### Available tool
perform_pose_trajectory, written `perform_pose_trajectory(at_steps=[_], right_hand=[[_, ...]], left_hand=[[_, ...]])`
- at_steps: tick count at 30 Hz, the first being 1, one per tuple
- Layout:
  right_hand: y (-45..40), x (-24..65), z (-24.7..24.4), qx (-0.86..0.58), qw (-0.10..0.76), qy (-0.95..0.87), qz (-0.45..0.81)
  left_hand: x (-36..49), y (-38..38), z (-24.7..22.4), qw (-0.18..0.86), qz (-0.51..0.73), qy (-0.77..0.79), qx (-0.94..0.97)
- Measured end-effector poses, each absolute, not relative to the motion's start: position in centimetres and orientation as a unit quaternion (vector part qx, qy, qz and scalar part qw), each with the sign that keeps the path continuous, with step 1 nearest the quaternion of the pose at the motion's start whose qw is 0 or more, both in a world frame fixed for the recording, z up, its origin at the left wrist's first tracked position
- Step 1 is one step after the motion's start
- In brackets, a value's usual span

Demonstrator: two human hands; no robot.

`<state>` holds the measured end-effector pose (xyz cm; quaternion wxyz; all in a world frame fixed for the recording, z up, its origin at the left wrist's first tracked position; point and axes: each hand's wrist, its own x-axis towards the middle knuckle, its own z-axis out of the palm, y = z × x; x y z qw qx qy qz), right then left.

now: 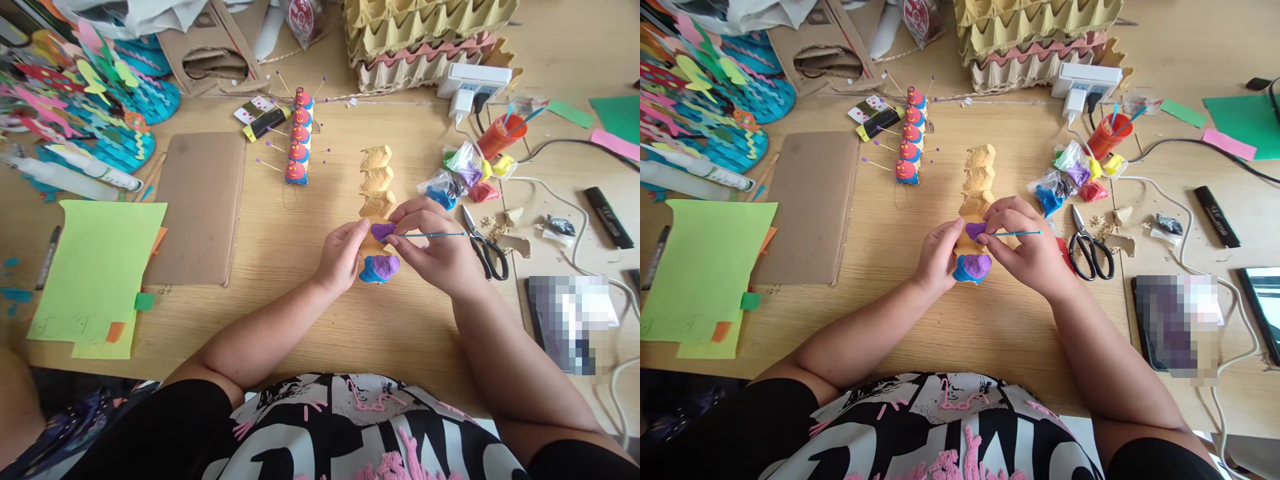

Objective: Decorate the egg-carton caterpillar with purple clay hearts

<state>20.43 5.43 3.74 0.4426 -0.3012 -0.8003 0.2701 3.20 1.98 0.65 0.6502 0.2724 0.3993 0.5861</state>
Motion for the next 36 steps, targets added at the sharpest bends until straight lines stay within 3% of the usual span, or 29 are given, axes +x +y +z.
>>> perform_pose_trajectory(at_steps=[13, 36], right_hand=[[5.5, 20.6, 3.7, -0.319, 0.435, -0.781, 0.315], [4.7, 19.8, 4.2, -0.362, 0.443, -0.777, 0.262]], left_hand=[[3.1, 2.0, -0.3, 0.633, 0.599, 0.398, 0.285], [2.9, 1.5, -1.1, 0.602, 0.596, 0.402, 0.349]])
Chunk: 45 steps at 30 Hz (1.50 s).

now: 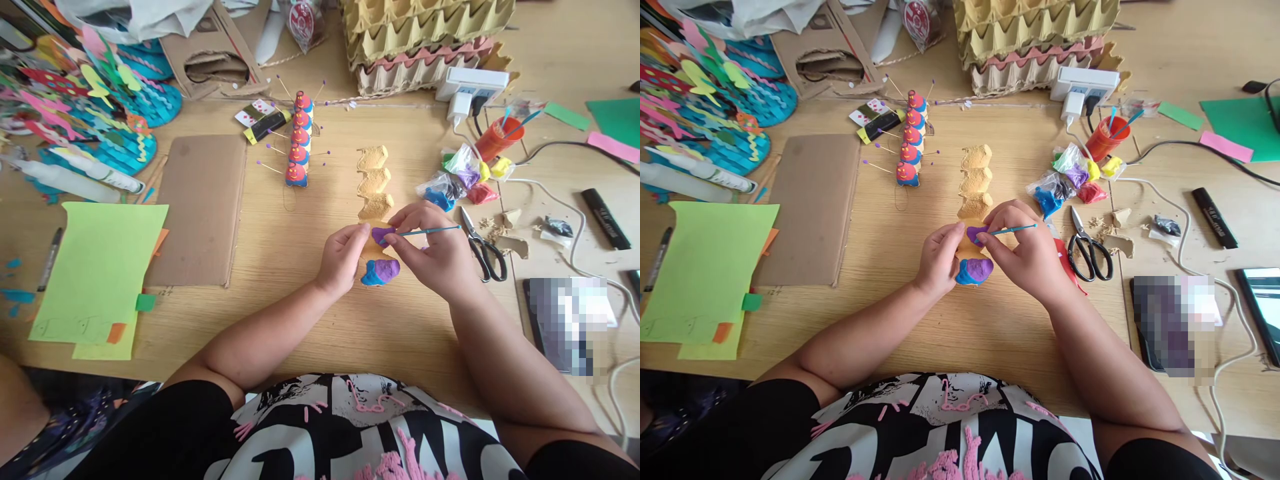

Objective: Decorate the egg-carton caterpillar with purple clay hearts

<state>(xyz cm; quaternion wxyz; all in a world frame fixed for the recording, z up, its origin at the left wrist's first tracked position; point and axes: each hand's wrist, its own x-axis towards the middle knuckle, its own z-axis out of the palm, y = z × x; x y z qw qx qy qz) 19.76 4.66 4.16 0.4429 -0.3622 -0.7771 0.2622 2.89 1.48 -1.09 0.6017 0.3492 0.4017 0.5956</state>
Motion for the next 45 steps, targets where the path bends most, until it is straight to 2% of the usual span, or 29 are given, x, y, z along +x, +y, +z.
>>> perform_pose_trajectory(at_steps=[26, 33, 45], right_hand=[[4.43, 19.62, 4.25, -0.383, 0.439, -0.762, 0.283], [4.77, 20.34, 4.22, -0.394, 0.418, -0.722, 0.385], [4.32, 19.60, 4.10, -0.398, 0.435, -0.750, 0.300]], left_hand=[[2.91, 1.36, -1.68, 0.590, 0.585, 0.431, 0.352], [2.96, 1.28, -1.05, 0.596, 0.585, 0.425, 0.349], [2.96, 1.25, -1.18, 0.600, 0.587, 0.422, 0.342]])
